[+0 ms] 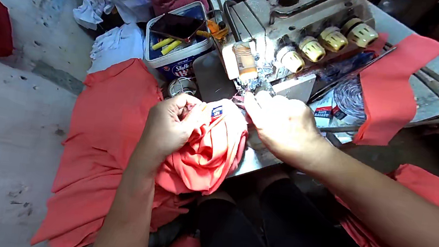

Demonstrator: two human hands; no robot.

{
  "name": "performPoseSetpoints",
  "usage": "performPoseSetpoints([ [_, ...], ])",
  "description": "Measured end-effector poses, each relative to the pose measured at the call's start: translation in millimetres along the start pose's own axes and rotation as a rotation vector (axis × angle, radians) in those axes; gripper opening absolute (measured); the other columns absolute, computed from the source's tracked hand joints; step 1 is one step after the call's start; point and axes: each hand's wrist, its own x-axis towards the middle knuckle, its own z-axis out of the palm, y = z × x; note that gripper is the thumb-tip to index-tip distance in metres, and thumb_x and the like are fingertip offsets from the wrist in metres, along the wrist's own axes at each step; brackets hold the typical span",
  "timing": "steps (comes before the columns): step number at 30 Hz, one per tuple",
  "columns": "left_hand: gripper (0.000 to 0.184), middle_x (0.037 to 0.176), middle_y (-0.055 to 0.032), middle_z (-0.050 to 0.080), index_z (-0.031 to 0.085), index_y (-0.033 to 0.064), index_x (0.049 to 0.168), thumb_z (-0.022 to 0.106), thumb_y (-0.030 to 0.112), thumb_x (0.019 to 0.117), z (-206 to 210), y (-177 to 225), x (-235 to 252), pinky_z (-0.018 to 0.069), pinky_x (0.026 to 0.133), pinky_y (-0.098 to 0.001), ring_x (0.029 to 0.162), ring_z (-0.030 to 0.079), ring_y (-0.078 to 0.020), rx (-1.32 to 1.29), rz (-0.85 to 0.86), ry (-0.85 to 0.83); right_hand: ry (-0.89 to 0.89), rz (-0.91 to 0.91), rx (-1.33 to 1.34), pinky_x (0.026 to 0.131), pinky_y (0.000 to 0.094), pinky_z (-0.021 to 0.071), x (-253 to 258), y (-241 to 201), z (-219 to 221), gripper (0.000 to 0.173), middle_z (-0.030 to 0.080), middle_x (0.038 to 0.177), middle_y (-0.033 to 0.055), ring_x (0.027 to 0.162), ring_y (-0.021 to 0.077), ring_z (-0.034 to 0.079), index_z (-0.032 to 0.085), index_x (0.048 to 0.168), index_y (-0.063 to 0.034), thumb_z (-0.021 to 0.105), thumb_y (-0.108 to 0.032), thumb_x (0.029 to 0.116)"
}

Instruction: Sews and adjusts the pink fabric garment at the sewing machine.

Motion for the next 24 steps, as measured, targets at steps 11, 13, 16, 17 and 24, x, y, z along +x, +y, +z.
performPoseSetpoints([
  [11, 0.011, 0.075, 0.0060, 0.070, 0.054, 0.0118, 0.096, 0.054, 0.004, 0.1042, 13, 17, -12, 0.0610, 0.056, -0.0221, 0.063, 0.071, -0.0044, -0.538, -0.246, 0.001, 0.152, 0.095, 0.289, 0.051, 0.0466, 0.0496, -4, -2, -8, 0.030, 0.069, 0.101, 0.0183, 0.067, 0.0330, 0.067, 0.070, 0.122, -0.0018, 0.056, -0.014, 0.0990],
  [13, 0.011, 0.079, 0.0053, 0.069, 0.053, 0.0119, 0.099, 0.050, 0.005, 0.1062, 17, 17, -13, 0.0625, 0.059, -0.0239, 0.066, 0.072, -0.0056, -0.597, -0.259, -0.017, 0.159, 0.095, 0.370, 0.048, 0.0447, 0.0482, -12, -12, -21, 0.030, 0.070, 0.100, 0.0155, 0.064, 0.0292, 0.066, 0.071, 0.118, -0.0026, 0.054, -0.017, 0.0983],
  [16, 0.010, 0.080, 0.0051, 0.064, 0.051, 0.0113, 0.102, 0.046, 0.004, 0.1071, 23, 18, -13, 0.0626, 0.060, -0.0244, 0.066, 0.068, -0.0039, -0.589, -0.257, -0.038, 0.202, 0.013, 0.341, 0.042, 0.0381, 0.0428, -21, -25, -23, 0.025, 0.065, 0.082, 0.0103, 0.056, 0.0245, 0.062, 0.072, 0.110, -0.0034, 0.054, -0.015, 0.0974],
  [17, 0.009, 0.079, 0.0046, 0.064, 0.051, 0.0106, 0.102, 0.047, 0.004, 0.1068, 24, 19, -12, 0.0627, 0.061, -0.0248, 0.066, 0.068, -0.0041, -0.573, -0.256, -0.040, 0.205, 0.000, 0.315, 0.041, 0.0366, 0.0413, -23, -27, -22, 0.023, 0.064, 0.079, 0.0092, 0.056, 0.0238, 0.061, 0.072, 0.108, -0.0044, 0.055, -0.015, 0.0971],
  [24, 0.007, 0.076, 0.0040, 0.059, 0.050, 0.0090, 0.101, 0.050, 0.003, 0.1054, 31, 23, -14, 0.0586, 0.059, -0.0200, 0.062, 0.062, -0.0012, -0.494, -0.225, -0.059, 0.207, -0.005, 0.246, 0.044, 0.0360, 0.0424, -23, -28, -8, 0.027, 0.068, 0.086, 0.0113, 0.061, 0.0254, 0.064, 0.074, 0.115, -0.0044, 0.055, -0.013, 0.0970],
])
